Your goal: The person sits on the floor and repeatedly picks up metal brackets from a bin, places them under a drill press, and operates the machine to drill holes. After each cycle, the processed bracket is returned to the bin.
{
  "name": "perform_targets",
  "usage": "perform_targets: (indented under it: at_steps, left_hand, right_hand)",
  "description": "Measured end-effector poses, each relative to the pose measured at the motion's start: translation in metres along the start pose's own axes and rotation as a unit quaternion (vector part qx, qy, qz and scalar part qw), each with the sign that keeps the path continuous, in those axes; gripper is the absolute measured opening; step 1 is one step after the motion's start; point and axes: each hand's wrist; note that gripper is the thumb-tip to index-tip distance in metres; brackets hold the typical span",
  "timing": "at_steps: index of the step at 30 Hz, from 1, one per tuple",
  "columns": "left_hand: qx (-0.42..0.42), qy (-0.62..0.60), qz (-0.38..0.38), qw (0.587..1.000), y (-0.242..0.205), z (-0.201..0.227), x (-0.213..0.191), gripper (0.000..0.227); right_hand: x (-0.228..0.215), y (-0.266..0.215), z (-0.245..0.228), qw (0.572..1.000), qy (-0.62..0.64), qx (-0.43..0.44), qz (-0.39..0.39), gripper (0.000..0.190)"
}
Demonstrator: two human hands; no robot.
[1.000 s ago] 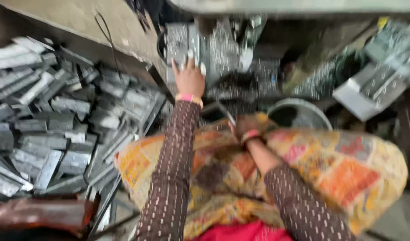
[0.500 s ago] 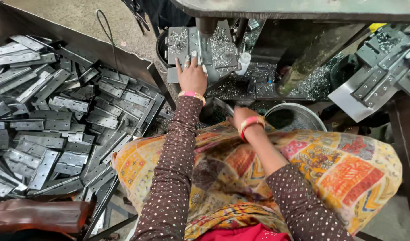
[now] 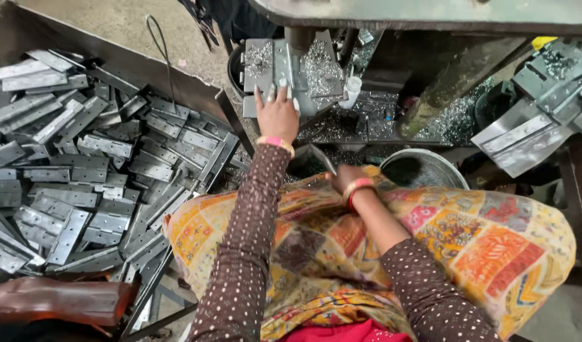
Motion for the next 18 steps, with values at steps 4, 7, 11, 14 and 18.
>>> perform_targets:
  at_steps: [4, 7, 11, 14, 18]
  left_hand:
    - [-0.016, 0.01, -0.058, 0.998, 0.02, -0.005, -0.002, 0.027]
    - [-0.019, 0.017, -0.052, 0.998, 0.032, -0.012, 0.0, 0.028]
    - [-0.017, 0.018, -0.022, 0.999, 0.035, -0.02, 0.012, 0.027]
    - [-0.021, 0.032, -0.048, 0.998, 0.028, -0.022, 0.025, 0.028]
    - [-0.105, -0.067, -0.108, 0.986, 0.037, -0.01, 0.012, 0.028]
  right_hand:
    - [-0.037, -0.022, -0.009, 0.997, -0.045, -0.039, 0.044, 0.049]
    - [-0.026, -0.018, -0.003, 0.999, -0.037, -0.023, 0.025, 0.048]
    - [0.035, 0.013, 0.012, 0.998, -0.054, -0.011, 0.018, 0.052]
    - [0.088, 0.023, 0.029, 0.992, -0.038, -0.059, 0.1, 0.055]
    - [0.055, 0.032, 0.036, 0.995, -0.016, -0.066, 0.07, 0.057]
Point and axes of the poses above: each hand's wrist, its own y-axis towards the middle knuckle, its own x-axis out of the palm, z = x × y, and after that the axes turned 12 degrees about x, right-handed
